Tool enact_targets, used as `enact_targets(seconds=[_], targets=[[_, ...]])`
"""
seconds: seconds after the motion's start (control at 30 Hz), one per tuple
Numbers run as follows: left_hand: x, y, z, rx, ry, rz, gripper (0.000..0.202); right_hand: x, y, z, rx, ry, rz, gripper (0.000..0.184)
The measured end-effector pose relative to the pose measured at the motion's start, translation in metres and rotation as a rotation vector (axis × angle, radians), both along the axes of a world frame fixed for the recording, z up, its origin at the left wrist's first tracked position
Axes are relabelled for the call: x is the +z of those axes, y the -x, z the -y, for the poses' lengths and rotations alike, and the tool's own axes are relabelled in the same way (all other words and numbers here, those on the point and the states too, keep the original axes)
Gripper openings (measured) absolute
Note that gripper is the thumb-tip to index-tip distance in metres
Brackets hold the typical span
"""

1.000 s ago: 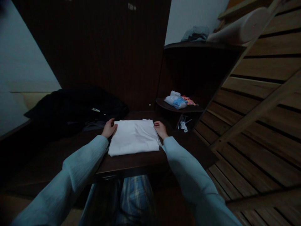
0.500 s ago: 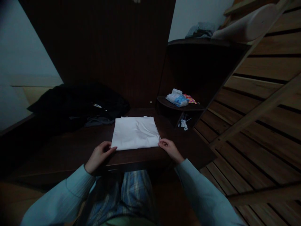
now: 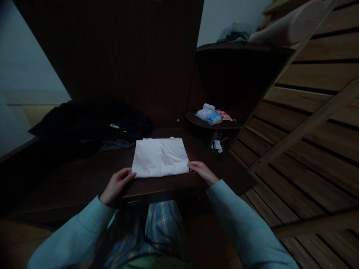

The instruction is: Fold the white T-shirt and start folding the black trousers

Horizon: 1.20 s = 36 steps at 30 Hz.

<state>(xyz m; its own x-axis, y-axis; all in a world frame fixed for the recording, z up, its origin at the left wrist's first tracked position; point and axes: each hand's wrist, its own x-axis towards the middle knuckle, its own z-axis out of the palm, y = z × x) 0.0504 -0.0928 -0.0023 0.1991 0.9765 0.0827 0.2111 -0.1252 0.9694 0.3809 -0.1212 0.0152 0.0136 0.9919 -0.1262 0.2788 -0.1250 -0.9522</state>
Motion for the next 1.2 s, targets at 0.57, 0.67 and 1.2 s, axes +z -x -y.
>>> enact_targets(seconds=[0.57, 0.67, 1.2], targets=[[0.011, 0.014, 0.002, 0.065, -0.058, -0.191, 0.038, -0.006, -0.008, -0.001, -0.018, -0.124, 0.144, 0.027], [0.018, 0.020, 0.001, 0.158, -0.102, -0.160, 0.040, 0.001, -0.023, -0.005, -0.046, -0.154, 0.157, 0.033], [0.007, 0.022, -0.002, -0.155, -0.212, -0.263, 0.026, -0.018, -0.012, 0.021, -0.072, -0.280, 0.250, 0.035]])
